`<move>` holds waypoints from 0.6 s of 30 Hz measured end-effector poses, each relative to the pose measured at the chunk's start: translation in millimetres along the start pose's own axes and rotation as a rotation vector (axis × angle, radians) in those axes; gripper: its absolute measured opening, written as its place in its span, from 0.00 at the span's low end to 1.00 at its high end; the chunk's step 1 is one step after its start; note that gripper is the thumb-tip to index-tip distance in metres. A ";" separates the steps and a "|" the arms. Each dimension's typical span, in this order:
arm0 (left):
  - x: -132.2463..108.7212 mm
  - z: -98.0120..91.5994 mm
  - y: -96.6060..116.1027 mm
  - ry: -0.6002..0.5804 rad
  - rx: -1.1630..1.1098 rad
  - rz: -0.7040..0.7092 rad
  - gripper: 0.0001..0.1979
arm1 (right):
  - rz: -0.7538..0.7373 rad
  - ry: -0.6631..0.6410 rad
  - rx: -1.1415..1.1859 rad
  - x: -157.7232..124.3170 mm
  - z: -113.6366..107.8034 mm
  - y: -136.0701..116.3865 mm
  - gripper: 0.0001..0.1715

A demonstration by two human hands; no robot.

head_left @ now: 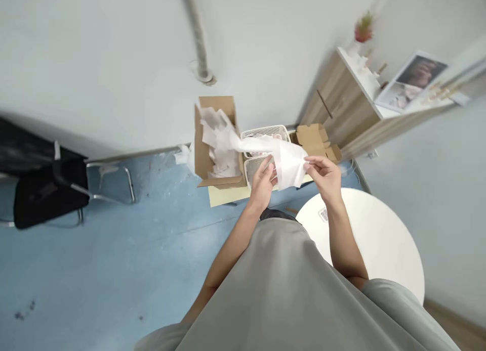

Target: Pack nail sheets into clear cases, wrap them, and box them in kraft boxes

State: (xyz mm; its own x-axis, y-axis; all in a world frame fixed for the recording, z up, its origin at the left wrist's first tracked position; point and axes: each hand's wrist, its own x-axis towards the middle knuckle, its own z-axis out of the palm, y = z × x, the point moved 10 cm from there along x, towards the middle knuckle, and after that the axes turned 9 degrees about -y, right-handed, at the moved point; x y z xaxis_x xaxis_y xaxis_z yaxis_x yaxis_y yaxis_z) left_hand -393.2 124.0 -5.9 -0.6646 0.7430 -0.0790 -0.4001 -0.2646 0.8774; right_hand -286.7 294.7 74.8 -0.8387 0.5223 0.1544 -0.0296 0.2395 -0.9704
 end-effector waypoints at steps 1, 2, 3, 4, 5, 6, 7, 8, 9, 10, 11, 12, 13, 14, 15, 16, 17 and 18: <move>3.8 11.2 -6.9 -0.047 0.014 -0.043 0.35 | 0.029 0.058 0.028 -17.8 -13.2 8.6 0.16; 6.6 23.3 -14.6 -0.093 0.026 -0.088 0.36 | 0.059 0.111 0.051 -36.7 -24.3 16.5 0.16; 8.2 35.7 -22.8 -0.134 0.036 -0.132 0.36 | 0.092 0.155 0.070 -56.2 -33.0 23.9 0.15; 8.3 47.8 -31.5 -0.169 0.040 -0.174 0.37 | 0.127 0.190 0.086 -76.0 -39.3 30.9 0.14; 6.7 59.5 -41.1 -0.202 0.040 -0.220 0.38 | 0.164 0.221 0.101 -95.9 -44.1 37.3 0.13; 3.5 70.4 -51.4 -0.233 0.036 -0.268 0.40 | 0.200 0.252 0.115 -115.9 -48.2 43.2 0.11; -1.2 79.7 -61.9 -0.259 0.032 -0.314 0.41 | 0.233 0.288 0.130 -135.8 -52.3 48.8 0.10; -7.0 87.1 -72.3 -0.282 0.031 -0.355 0.41 | 0.262 0.327 0.145 -155.9 -56.7 53.8 0.09; -13.3 92.1 -82.4 -0.298 0.037 -0.389 0.40 | 0.288 0.370 0.157 -176.0 -61.5 58.6 0.08; -20.0 94.6 -92.2 -0.306 0.050 -0.415 0.38 | 0.311 0.416 0.163 -196.3 -66.7 63.1 0.07; -26.7 95.1 -102.2 -0.308 0.068 -0.438 0.36 | 0.334 0.462 0.162 -216.9 -72.0 67.5 0.06; -33.5 94.1 -112.8 -0.306 0.088 -0.461 0.34 | 0.359 0.506 0.154 -237.7 -77.0 72.1 0.06; -40.5 92.5 -124.1 -0.303 0.106 -0.486 0.32 | 0.388 0.545 0.143 -258.5 -81.0 76.9 0.06; -47.9 91.2 -136.2 -0.301 0.117 -0.513 0.32 | 0.421 0.574 0.131 -279.1 -83.6 82.1 0.06; -55.7 91.0 -149.1 -0.303 0.117 -0.542 0.33 | 0.455 0.593 0.124 -299.3 -84.5 87.6 0.07; -64.1 92.5 -162.7 -0.312 0.107 -0.573 0.33 | 0.489 0.601 0.123 -318.6 -83.4 93.4 0.07; -73.2 95.7 -176.5 -0.326 0.089 -0.602 0.33 | 0.524 0.597 0.127 -336.9 -80.4 99.5 0.07; -82.6 100.2 -190.0 -0.341 0.064 -0.627 0.33 | 0.560 0.582 0.138 -354.2 -75.5 106.2 0.08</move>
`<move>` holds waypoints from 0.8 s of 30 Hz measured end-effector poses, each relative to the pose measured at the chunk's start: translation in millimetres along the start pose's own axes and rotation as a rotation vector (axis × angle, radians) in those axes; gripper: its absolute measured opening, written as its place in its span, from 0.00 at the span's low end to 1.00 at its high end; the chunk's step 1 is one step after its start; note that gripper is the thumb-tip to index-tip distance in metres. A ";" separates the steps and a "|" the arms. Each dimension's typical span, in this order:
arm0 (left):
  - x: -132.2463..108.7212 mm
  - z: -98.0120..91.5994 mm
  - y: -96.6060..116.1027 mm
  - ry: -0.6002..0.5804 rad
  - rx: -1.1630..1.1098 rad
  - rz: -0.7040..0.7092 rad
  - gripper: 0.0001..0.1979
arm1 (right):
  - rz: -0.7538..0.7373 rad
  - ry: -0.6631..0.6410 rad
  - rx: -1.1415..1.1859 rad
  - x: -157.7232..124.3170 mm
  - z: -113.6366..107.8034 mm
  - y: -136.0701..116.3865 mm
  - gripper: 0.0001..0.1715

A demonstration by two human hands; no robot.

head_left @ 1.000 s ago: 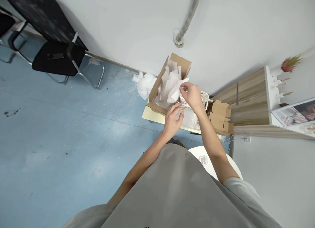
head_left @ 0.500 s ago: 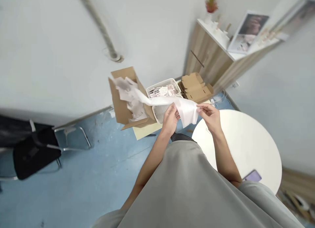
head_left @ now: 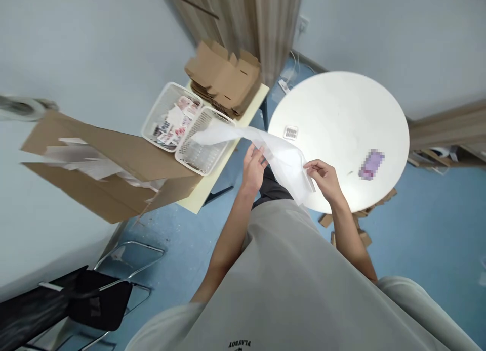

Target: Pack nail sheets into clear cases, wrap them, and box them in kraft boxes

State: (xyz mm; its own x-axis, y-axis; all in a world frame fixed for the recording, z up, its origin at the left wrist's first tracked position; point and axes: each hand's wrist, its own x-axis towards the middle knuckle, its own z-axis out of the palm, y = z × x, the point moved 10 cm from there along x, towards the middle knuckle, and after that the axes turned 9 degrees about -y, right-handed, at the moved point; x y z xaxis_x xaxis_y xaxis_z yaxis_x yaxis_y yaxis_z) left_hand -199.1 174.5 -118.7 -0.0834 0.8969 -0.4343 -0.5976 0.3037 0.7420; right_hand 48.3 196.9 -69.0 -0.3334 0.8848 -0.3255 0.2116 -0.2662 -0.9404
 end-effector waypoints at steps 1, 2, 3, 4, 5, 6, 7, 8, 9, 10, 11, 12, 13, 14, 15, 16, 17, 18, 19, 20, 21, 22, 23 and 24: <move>1.8 7.7 -15.0 -0.022 -0.024 -0.016 0.33 | 0.040 -0.023 -0.002 -10.6 -3.3 15.4 0.09; 3.2 15.8 -29.6 -0.040 -0.047 -0.032 0.33 | 0.081 -0.053 -0.004 -20.8 -4.7 31.2 0.09; 4.2 23.6 -43.5 -0.051 -0.065 -0.049 0.32 | 0.126 -0.092 -0.004 -30.7 -4.4 47.5 0.10; 4.8 30.9 -56.8 -0.057 -0.077 -0.069 0.32 | 0.172 -0.138 -0.003 -40.2 -2.6 64.1 0.11; 5.4 37.5 -69.1 -0.061 -0.084 -0.092 0.32 | 0.218 -0.184 -0.002 -49.4 -0.1 80.7 0.12; 6.0 43.4 -79.9 -0.063 -0.084 -0.113 0.32 | 0.260 -0.222 -0.004 -58.2 2.2 96.7 0.12; 7.1 48.4 -89.2 -0.064 -0.079 -0.131 0.31 | 0.297 -0.248 -0.011 -66.5 3.5 111.8 0.13; 8.8 52.8 -96.8 -0.066 -0.068 -0.142 0.30 | 0.327 -0.258 -0.022 -74.4 3.5 125.7 0.13; 11.2 57.2 -103.1 -0.073 -0.054 -0.150 0.28 | 0.350 -0.252 -0.036 -82.0 1.9 138.0 0.14; 14.5 61.7 -108.6 -0.082 -0.036 -0.156 0.26 | 0.365 -0.232 -0.050 -89.6 -1.1 148.6 0.14; 18.4 66.8 -113.7 -0.095 -0.014 -0.162 0.24 | 0.374 -0.205 -0.059 -97.3 -5.0 157.6 0.14; 22.8 73.2 -118.9 -0.114 0.011 -0.170 0.23 | 0.378 -0.176 -0.063 -105.2 -9.2 165.3 0.14; 27.3 80.9 -124.2 -0.136 0.040 -0.178 0.22 | 0.383 -0.147 -0.061 -113.4 -13.8 172.2 0.14; 31.7 90.2 -129.6 -0.160 0.074 -0.186 0.21 | 0.390 -0.119 -0.058 -121.6 -18.9 178.5 0.14; 35.6 101.0 -134.8 -0.184 0.113 -0.191 0.21 | 0.405 -0.091 -0.058 -129.4 -24.6 184.7 0.14; 38.7 113.5 -139.6 -0.210 0.159 -0.191 0.21 | 0.428 -0.062 -0.063 -136.8 -31.3 190.6 0.13; 40.7 127.6 -143.7 -0.238 0.214 -0.185 0.21 | 0.457 -0.024 -0.077 -143.3 -39.8 195.5 0.12; 41.5 142.6 -146.6 -0.263 0.281 -0.168 0.20 | 0.482 0.029 -0.099 -148.5 -50.8 198.3 0.12; 41.0 158.3 -148.3 -0.283 0.362 -0.143 0.20 | 0.493 0.103 -0.118 -152.3 -64.4 197.6 0.12; 39.1 174.2 -149.2 -0.300 0.455 -0.111 0.19 | 0.480 0.194 -0.122 -154.6 -79.8 192.6 0.13; 35.9 190.3 -149.3 -0.314 0.559 -0.074 0.18 | 0.440 0.294 -0.108 -155.7 -95.9 183.5 0.16; 31.5 206.2 -149.4 -0.328 0.673 -0.036 0.18 | 0.375 0.386 -0.077 -155.6 -111.4 170.8 0.20; 26.4 221.3 -149.9 -0.341 0.788 0.001 0.18 | 0.293 0.463 -0.031 -154.4 -125.8 156.0 0.25; 20.8 235.6 -151.4 -0.358 0.900 0.032 0.19 | 0.208 0.505 0.010 -151.5 -137.8 140.3 0.30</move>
State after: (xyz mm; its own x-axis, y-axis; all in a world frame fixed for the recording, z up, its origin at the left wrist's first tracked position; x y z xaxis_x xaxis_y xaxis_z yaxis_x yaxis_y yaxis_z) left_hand 77.5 222.9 -119.7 0.2477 0.9087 -0.3359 0.2468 0.2761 0.9289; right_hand 255.1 78.2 -138.0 0.1981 0.8859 -0.4195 0.2163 -0.4569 -0.8628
